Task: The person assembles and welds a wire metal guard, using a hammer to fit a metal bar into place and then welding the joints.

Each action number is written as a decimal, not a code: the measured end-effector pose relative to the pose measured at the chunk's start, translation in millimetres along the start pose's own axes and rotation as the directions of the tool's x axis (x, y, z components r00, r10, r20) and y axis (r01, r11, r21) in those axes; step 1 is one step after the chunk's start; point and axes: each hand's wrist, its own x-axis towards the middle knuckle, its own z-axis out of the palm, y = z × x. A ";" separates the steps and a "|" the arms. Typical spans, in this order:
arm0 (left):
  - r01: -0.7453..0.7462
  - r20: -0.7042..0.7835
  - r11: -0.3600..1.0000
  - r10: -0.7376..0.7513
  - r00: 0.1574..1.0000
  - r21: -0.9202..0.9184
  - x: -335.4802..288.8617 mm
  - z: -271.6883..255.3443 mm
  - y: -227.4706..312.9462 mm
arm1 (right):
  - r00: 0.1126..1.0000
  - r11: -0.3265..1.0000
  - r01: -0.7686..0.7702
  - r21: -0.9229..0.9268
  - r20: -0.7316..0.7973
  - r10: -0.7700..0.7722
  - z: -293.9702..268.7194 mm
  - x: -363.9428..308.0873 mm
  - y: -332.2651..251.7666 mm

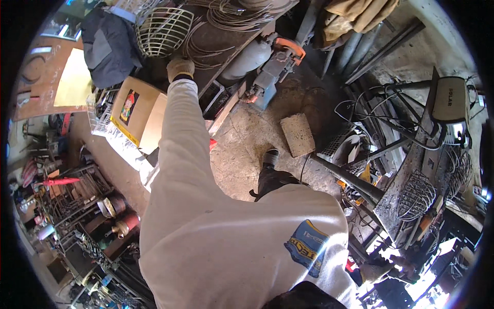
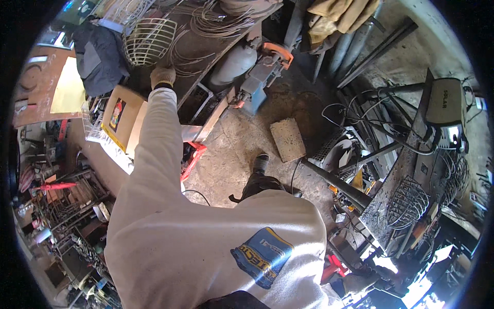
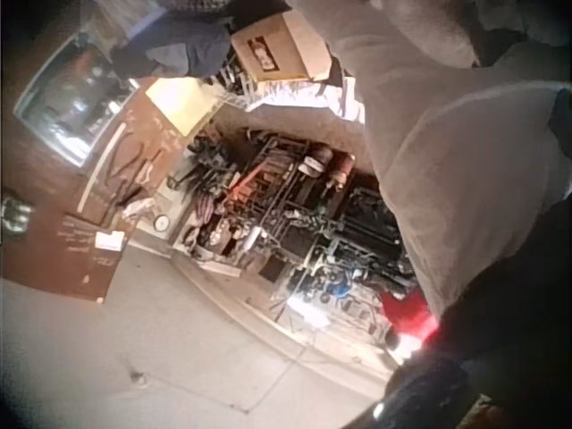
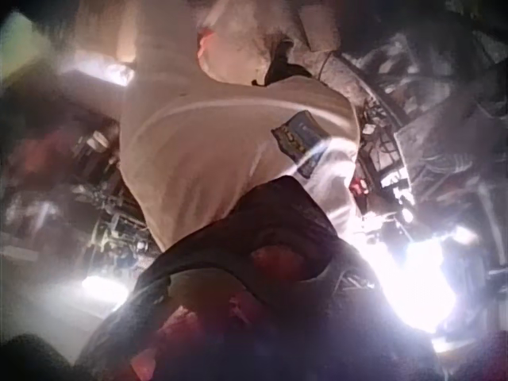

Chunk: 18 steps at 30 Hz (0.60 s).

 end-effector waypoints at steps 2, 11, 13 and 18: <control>0.061 -0.090 0.998 -0.062 0.994 -0.008 -2.7 6.2 -0.1 | 1.000 1.000 0.006 0.002 0.009 -0.006 4.0 3.1 -1.4; 0.029 -0.105 0.989 -0.045 0.993 -0.144 -2.7 9.8 24.2 | 0.999 1.000 0.018 0.015 0.032 -0.018 15.5 7.4 -3.7; 0.088 0.089 0.992 -0.080 0.993 -0.090 -5.0 -18.8 39.2 | 0.999 1.000 0.021 0.017 0.041 -0.021 18.3 7.4 -4.3; 0.020 0.102 1.000 -0.021 0.995 0.016 36.6 15.2 33.6 | 0.999 1.000 0.019 0.018 0.044 -0.019 21.4 8.0 -5.5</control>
